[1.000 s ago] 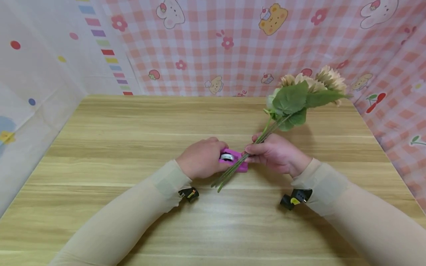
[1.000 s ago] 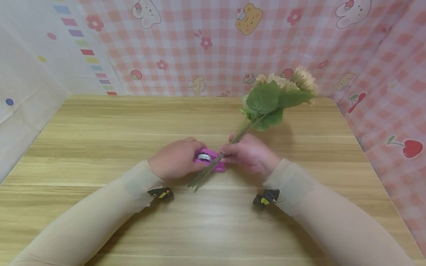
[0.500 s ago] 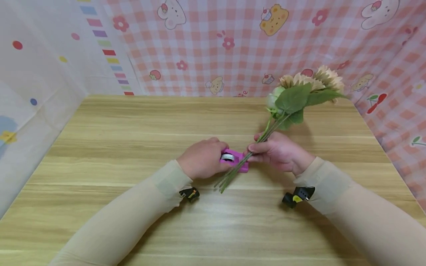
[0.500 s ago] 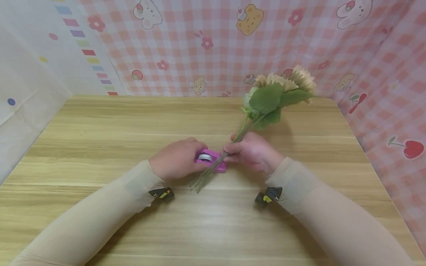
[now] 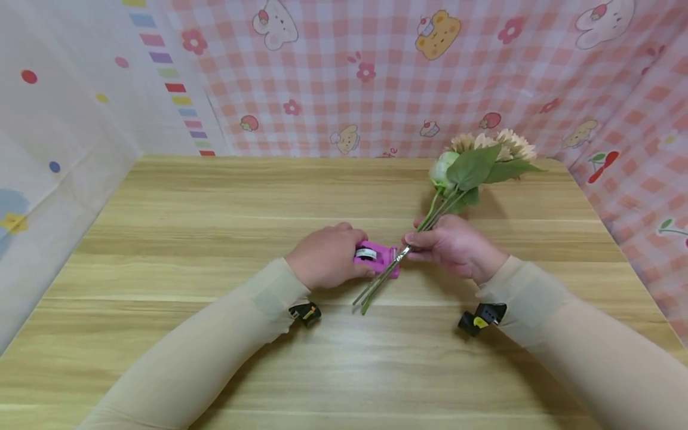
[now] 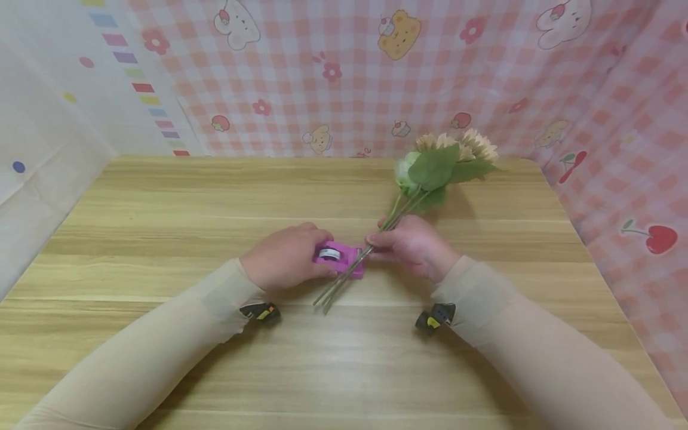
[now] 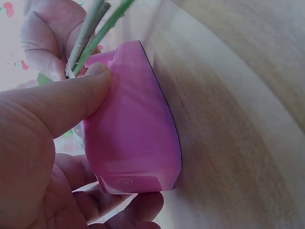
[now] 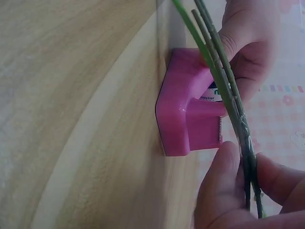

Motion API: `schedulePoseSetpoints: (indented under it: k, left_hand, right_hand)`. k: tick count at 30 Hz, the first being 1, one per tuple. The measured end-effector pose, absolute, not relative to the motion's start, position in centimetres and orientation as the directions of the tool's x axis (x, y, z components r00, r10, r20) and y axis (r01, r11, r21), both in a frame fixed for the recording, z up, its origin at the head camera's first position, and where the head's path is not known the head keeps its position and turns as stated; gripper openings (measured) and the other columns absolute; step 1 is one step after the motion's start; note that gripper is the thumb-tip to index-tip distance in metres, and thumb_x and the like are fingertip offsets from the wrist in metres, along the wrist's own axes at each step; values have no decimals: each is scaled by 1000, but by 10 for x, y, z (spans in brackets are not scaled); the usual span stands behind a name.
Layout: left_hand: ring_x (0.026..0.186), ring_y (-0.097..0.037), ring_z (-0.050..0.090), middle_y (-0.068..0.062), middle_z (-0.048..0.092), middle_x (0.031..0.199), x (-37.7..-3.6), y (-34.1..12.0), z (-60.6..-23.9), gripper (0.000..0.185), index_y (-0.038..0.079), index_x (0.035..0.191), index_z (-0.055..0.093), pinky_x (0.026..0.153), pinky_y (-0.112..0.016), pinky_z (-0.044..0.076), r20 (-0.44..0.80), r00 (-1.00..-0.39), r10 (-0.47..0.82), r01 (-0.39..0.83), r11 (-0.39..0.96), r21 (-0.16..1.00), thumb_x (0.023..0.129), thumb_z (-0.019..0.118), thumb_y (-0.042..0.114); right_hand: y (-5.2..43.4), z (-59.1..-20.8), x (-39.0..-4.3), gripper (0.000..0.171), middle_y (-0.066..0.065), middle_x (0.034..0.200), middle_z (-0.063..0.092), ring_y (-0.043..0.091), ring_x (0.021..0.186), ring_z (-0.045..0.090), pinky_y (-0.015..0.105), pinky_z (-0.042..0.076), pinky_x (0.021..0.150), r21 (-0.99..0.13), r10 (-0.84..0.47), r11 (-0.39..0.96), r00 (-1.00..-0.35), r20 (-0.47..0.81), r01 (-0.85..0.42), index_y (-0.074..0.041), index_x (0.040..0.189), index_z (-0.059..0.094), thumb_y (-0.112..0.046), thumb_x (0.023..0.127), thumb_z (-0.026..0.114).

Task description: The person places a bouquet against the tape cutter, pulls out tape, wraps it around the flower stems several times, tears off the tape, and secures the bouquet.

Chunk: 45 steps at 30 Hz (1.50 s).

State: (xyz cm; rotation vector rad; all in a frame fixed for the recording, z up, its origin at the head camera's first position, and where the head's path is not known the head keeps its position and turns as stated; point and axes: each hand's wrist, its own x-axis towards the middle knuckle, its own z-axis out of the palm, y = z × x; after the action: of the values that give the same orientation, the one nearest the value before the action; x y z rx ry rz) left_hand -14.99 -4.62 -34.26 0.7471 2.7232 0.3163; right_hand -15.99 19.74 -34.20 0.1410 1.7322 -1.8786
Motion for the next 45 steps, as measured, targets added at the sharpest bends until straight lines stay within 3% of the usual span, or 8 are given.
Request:
schedulePoseSetpoints:
  k: [4,12,32,45]
  left_hand:
    - [102,-18,64,-4,68,122,-150,-47,-343,64,14,141,64,95,-40,55,-227,-821,524,457,842,288,95,72,57]
    - [98,-16,62,-2,68,117,-151,-47,-345,61,14,138,65,91,-38,55,-227,-819,527,462,841,282,96,71,57]
    - [93,-16,61,-1,66,112,-153,-47,-347,66,13,138,65,85,-35,54,-225,-820,527,457,838,298,94,70,62]
    - [96,-15,60,-1,66,116,-152,-46,-346,63,16,138,65,88,-36,54,-223,-822,524,451,838,309,95,70,62]
  right_hand:
    - [198,-343,-160,16,0,82,74,10,74,71,26,63,77,-881,-322,55,-827,-461,470,-3,113,43,4,104,56]
    - [196,-343,-158,17,1,85,65,12,78,67,27,62,84,-878,-316,51,-826,-466,476,-1,116,43,4,104,54]
    - [195,-351,-159,27,0,84,68,11,76,68,26,62,77,-870,-364,117,-794,-487,480,3,130,38,-2,107,51]
    - [195,-350,-156,18,-4,80,64,6,69,57,22,53,64,-876,-339,129,-809,-479,464,1,125,45,-5,108,50]
